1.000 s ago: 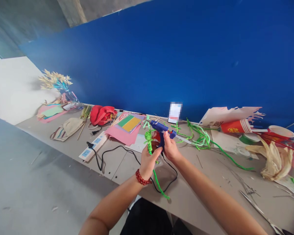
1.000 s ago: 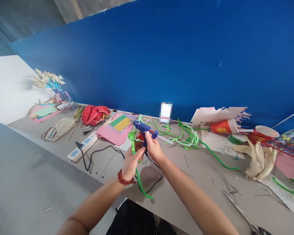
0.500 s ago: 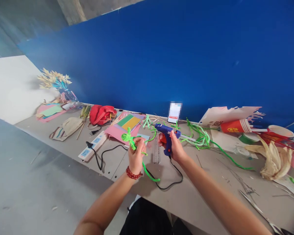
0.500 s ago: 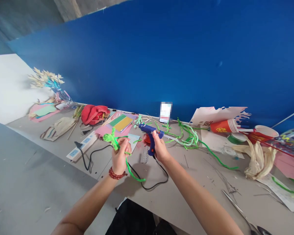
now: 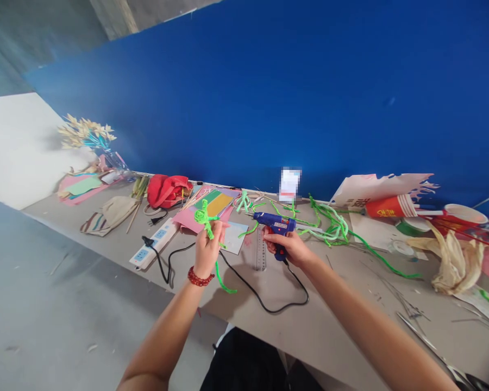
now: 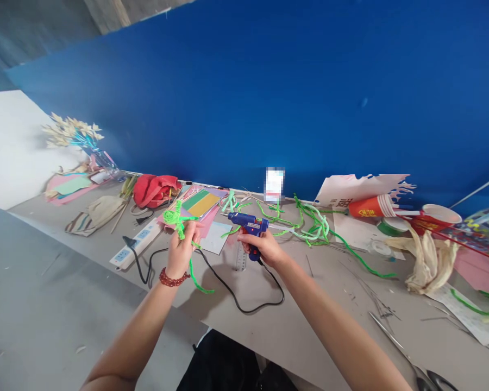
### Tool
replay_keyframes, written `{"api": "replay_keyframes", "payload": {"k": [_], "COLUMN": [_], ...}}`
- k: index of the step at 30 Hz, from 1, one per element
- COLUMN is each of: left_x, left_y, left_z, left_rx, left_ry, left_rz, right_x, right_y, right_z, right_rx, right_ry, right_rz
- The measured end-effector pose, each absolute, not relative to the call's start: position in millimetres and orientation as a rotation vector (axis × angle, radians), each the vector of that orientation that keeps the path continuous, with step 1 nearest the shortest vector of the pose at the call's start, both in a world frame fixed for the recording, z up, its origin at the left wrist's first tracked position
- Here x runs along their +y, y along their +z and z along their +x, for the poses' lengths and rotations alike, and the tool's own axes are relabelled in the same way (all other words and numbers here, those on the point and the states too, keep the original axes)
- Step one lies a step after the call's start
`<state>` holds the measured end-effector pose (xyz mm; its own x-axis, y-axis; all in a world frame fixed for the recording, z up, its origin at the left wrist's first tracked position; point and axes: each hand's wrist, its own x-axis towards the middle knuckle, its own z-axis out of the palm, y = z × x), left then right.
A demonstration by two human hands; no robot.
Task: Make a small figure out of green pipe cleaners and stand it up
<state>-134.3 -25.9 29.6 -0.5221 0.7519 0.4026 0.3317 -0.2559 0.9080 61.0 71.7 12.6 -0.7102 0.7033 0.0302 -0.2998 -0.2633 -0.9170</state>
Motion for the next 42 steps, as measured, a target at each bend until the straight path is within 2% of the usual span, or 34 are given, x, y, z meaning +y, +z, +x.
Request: {"api": "replay_keyframes", "payload": {"k": [8,18,34,42], "left_x": [-31.2,-37.7,-52.0,-68.9], "left_y": [31.5,26.9,45.3,61.9], "left_z": [-161.4,-165.0,-169.4,-173.9], "left_rx": [1.855,1.962,1.682,1.42], "left_ry": [1.433,1.301,1.619,1.836], "left_rz": [1.684,1.785,1.532,1.576], "right_x": [78.9,86.3,81.5,66.3], "right_y": [3.2,-14.9,-35.0,4.7], "right_z": [55.3,27.5,12.5,-5.4], "right_rx": [-1.472,-1.747,-1.723,-1.526], "right_ry": [1.927,1.883,1.87,2.05], "right_rz": [-0.825,-1.035,-1.123,-0.851]}}
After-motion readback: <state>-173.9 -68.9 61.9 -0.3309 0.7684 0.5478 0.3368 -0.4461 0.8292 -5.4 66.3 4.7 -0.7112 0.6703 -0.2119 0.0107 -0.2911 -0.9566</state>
